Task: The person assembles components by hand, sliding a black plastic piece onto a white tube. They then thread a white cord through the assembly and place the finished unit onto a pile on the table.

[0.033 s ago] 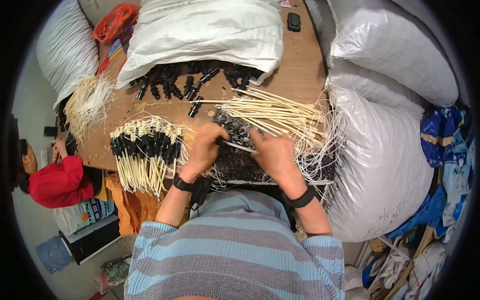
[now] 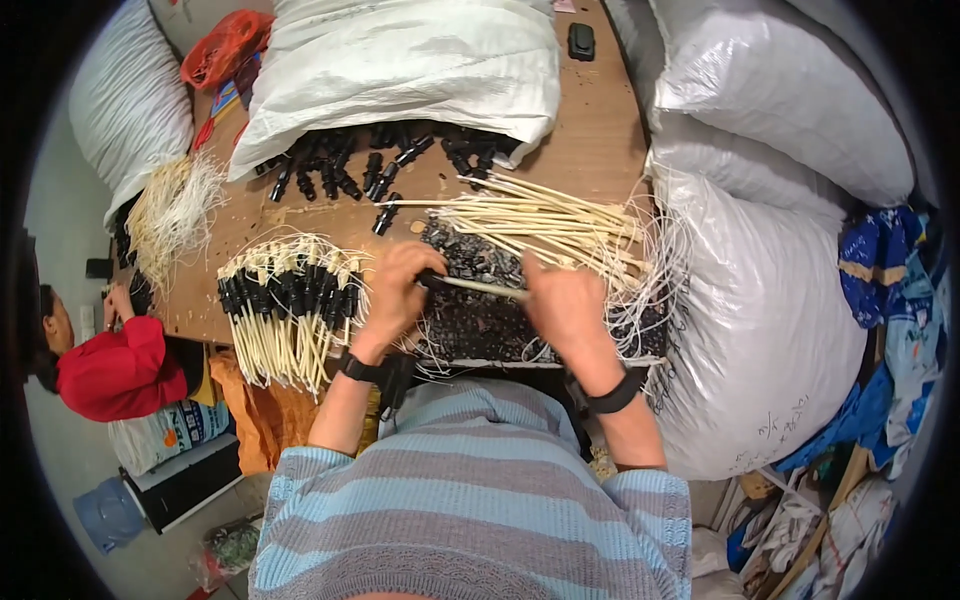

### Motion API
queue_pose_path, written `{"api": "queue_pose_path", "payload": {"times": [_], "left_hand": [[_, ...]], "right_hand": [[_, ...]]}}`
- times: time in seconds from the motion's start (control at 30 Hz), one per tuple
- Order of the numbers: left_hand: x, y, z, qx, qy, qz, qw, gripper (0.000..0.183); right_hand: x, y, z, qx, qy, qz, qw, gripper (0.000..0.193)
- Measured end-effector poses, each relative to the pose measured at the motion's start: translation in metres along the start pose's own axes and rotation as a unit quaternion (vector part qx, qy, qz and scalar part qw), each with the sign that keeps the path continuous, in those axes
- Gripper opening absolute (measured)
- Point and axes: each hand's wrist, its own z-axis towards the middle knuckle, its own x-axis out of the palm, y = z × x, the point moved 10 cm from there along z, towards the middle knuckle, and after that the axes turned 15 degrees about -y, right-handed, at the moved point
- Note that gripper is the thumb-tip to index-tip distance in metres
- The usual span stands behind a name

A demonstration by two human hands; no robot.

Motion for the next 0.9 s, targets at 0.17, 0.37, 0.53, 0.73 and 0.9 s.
{"api": "queue_pose_path", "payload": {"times": [0.17, 0.37, 0.53, 0.73, 0.9], "left_hand": [[0.025, -0.070, 0.008, 0.058, 0.149, -0.004, 0.987, 0.047], [-0.001, -0.016, -0.011, -0.136, 0.091, -0.058, 0.985, 0.036], [-0.004, 0.001, -0.026, -0.273, 0.052, -0.046, 0.959, 0.031], [-0.006, 0.027, -0.032, -0.302, 0.065, 0.023, 0.951, 0.022], [0.024, 0.017, -0.032, -0.394, 0.031, -0.216, 0.893, 0.018]], "right_hand": [[-0.025, 0.007, 0.011, -0.021, -0.169, 0.103, 0.980, 0.028], [0.036, -0.027, -0.010, 0.325, -0.011, 0.766, 0.555, 0.014], [-0.017, -0.040, -0.001, 0.216, -0.190, 0.731, 0.619, 0.030], [-0.033, -0.009, -0.007, 0.177, -0.101, 0.611, 0.765, 0.020], [0.021, 0.071, -0.010, -0.086, -0.077, 0.225, 0.968, 0.020]]}}
